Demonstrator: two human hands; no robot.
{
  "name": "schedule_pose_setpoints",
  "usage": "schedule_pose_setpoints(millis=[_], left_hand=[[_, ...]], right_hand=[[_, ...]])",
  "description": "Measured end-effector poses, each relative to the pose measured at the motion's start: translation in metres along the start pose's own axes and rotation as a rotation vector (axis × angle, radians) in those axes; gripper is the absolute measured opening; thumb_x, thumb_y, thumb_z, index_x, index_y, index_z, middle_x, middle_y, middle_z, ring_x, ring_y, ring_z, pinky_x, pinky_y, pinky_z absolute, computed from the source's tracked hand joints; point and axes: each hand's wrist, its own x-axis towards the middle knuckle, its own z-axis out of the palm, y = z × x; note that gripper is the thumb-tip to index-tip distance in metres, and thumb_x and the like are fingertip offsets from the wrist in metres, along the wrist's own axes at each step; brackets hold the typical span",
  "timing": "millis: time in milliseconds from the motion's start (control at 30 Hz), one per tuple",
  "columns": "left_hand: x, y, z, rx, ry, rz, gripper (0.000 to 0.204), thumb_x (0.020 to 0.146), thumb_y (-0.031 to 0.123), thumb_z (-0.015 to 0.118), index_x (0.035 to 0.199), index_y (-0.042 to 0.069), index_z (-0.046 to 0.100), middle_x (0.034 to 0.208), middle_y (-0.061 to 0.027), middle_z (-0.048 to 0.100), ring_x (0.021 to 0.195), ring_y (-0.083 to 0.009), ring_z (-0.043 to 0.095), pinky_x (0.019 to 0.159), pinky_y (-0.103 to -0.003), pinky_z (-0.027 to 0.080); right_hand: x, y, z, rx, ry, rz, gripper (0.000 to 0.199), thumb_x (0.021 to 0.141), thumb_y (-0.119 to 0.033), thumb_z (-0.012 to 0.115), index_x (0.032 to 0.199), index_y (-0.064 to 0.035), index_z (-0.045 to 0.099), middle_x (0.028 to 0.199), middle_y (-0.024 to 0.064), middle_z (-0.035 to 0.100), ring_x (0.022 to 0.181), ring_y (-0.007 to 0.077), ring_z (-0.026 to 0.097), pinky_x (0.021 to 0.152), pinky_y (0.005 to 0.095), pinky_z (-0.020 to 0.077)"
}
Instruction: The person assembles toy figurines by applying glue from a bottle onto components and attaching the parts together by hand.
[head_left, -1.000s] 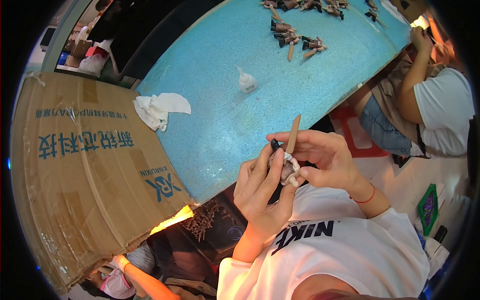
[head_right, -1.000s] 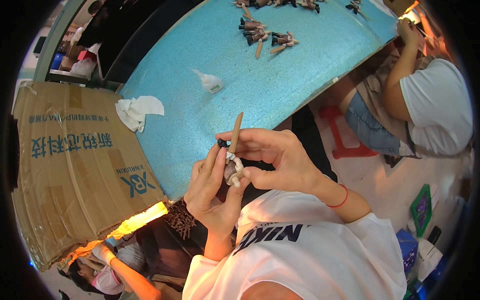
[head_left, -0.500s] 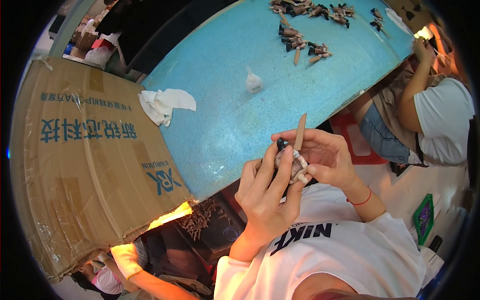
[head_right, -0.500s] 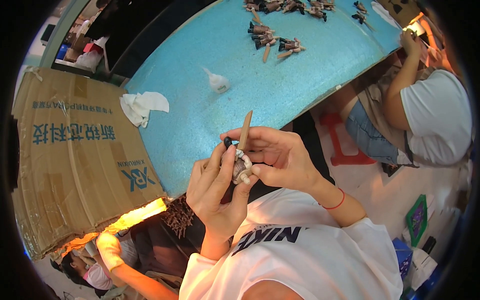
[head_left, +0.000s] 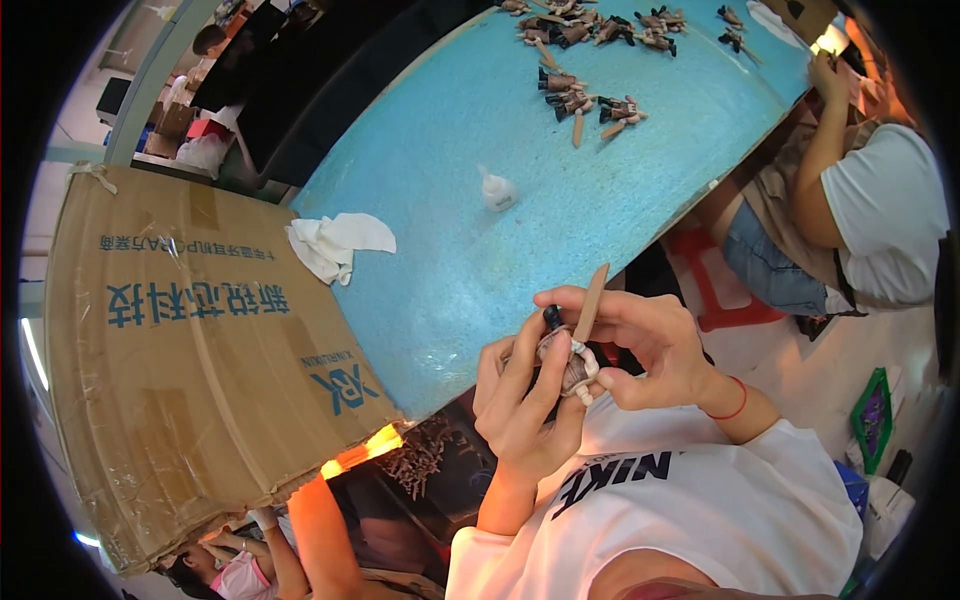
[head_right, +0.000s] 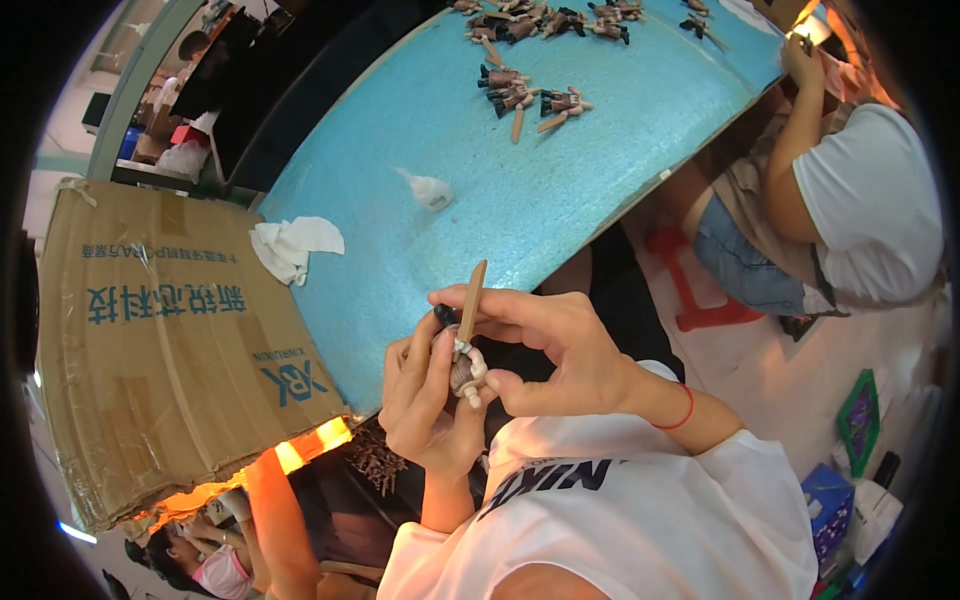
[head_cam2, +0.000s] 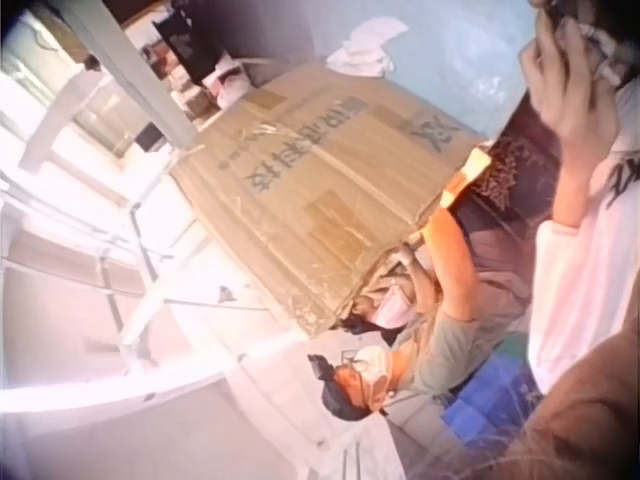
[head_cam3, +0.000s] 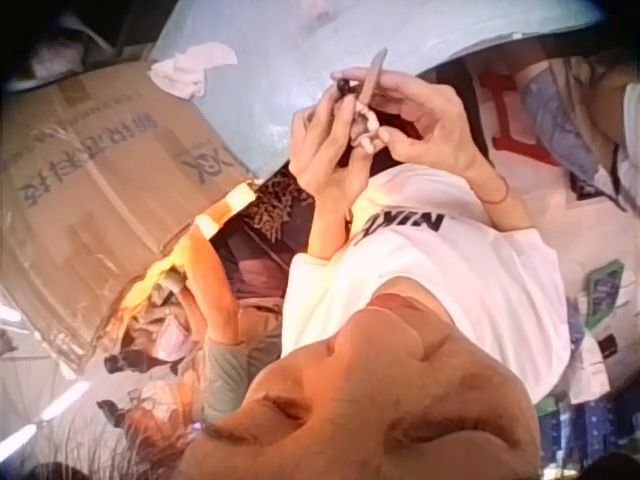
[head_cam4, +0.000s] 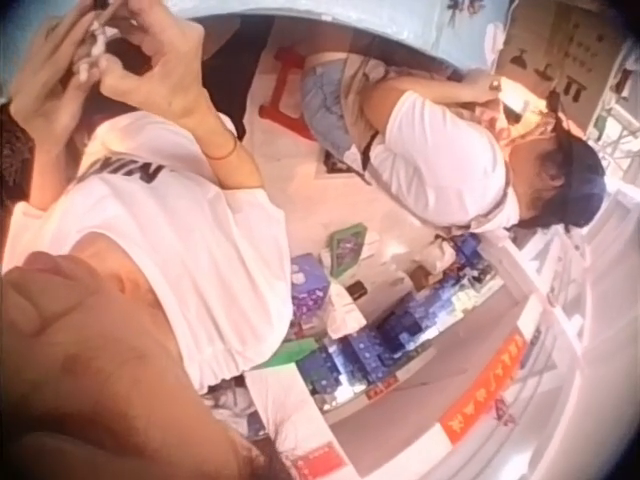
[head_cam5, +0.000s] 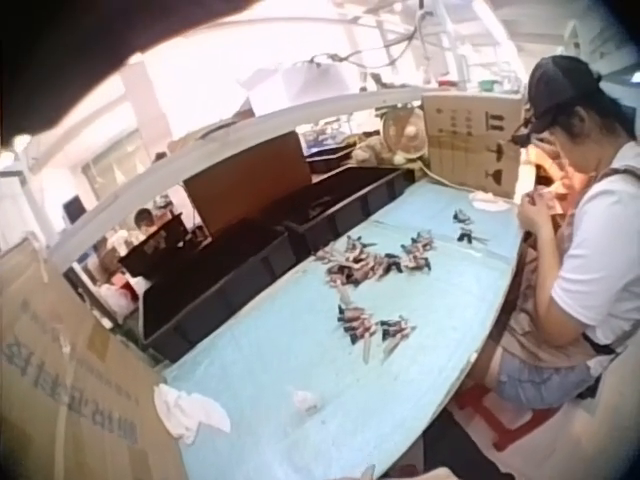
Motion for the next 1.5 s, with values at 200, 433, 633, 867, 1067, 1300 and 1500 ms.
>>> schedule_pose_setpoints(millis=[200, 433, 633, 867, 1067, 1300, 1500], left_hand=[[-0.001, 0.0, 0.001, -0.041, 0.028, 0.027, 0.049, 0.055, 0.002, 0.064, 0.103, -0.003, 0.064, 0.104, -0.0254, 0.06, 0.076, -0.033, 0.056, 0.065, -0.035, 0.049], [-0.003, -0.002, 0.004, -0.17, 0.042, -0.09, 0.039, 0.069, 0.01, 0.067, 0.105, -0.004, 0.063, 0.105, -0.0255, 0.06, 0.081, -0.0314, 0.057, 0.068, -0.034, 0.049], [-0.012, 0.003, 0.004, -0.773, 0.105, -0.519, 0.057, 0.077, 0.03, 0.07, 0.115, -0.009, 0.054, 0.108, -0.0247, 0.058, 0.091, -0.03, 0.058, 0.072, -0.035, 0.051], [-0.015, -0.008, 0.001, -1.469, -0.074, -0.774, 0.062, 0.081, 0.046, 0.06, 0.126, 0.006, 0.049, 0.12, -0.0273, 0.049, 0.093, -0.034, 0.056, 0.073, -0.04, 0.048], [-0.021, -0.014, 0.004, -1.852, -0.175, -0.798, 0.055, 0.085, 0.047, 0.052, 0.128, 0.013, 0.049, 0.125, -0.0239, 0.045, 0.087, -0.0309, 0.046, 0.068, -0.041, 0.039], [-0.018, -0.012, 0.01, -2.245, -0.109, -0.82, 0.054, 0.089, 0.046, 0.048, 0.129, 0.01, 0.045, 0.125, -0.0215, 0.046, 0.087, -0.0284, 0.05, 0.073, -0.041, 0.044], [-0.015, -0.011, 0.01, -2.37, -0.06, -0.905, 0.05, 0.089, 0.045, 0.046, 0.128, 0.013, 0.048, 0.126, -0.0191, 0.046, 0.085, -0.0277, 0.049, 0.072, -0.039, 0.043]], right_hand=[[-0.002, -0.007, 0.001, -0.132, 0.013, -0.062, 0.062, 0.066, 0.004, 0.057, 0.126, 0.0029, 0.045, 0.113, 0.0164, 0.058, 0.104, 0.0207, 0.059, 0.093, 0.0342, 0.0451], [-0.002, -0.008, -0.001, -0.213, -0.025, -0.009, 0.064, 0.07, -0.002, 0.057, 0.129, 0.0098, 0.036, 0.123, 0.0209, 0.051, 0.106, 0.0244, 0.057, 0.095, 0.0366, 0.0431], [-0.002, -0.013, 0.004, -0.297, 0.102, -0.058, 0.074, 0.069, -0.002, 0.066, 0.135, 0.001, 0.032, 0.116, 0.0158, 0.058, 0.097, 0.0203, 0.061, 0.087, 0.0321, 0.047], [-0.008, -0.013, -0.004, -0.133, 0.157, -0.05, 0.07, 0.076, 0.001, 0.06, 0.138, -0.001, 0.027, 0.122, 0.0176, 0.053, 0.101, 0.0222, 0.059, 0.09, 0.033, 0.0463], [-0.01, -0.011, -0.002, -0.111, 0.156, 0.01, 0.064, 0.079, 0.002, 0.056, 0.137, -0.0011, 0.028, 0.12, 0.0173, 0.055, 0.101, 0.021, 0.059, 0.089, 0.032, 0.0468], [-0.01, -0.008, -0.003, -0.109, 0.163, 0.025, 0.061, 0.08, 0.004, 0.053, 0.136, -0.001, 0.03, 0.118, 0.0171, 0.057, 0.099, 0.0201, 0.06, 0.087, 0.0309, 0.0473], [-0.005, -0.005, -0.006, -0.113, 0.168, 0.036, 0.059, 0.08, 0.008, 0.051, 0.135, -0.0009, 0.032, 0.115, 0.0172, 0.058, 0.096, 0.0194, 0.061, 0.086, 0.0299, 0.048]])
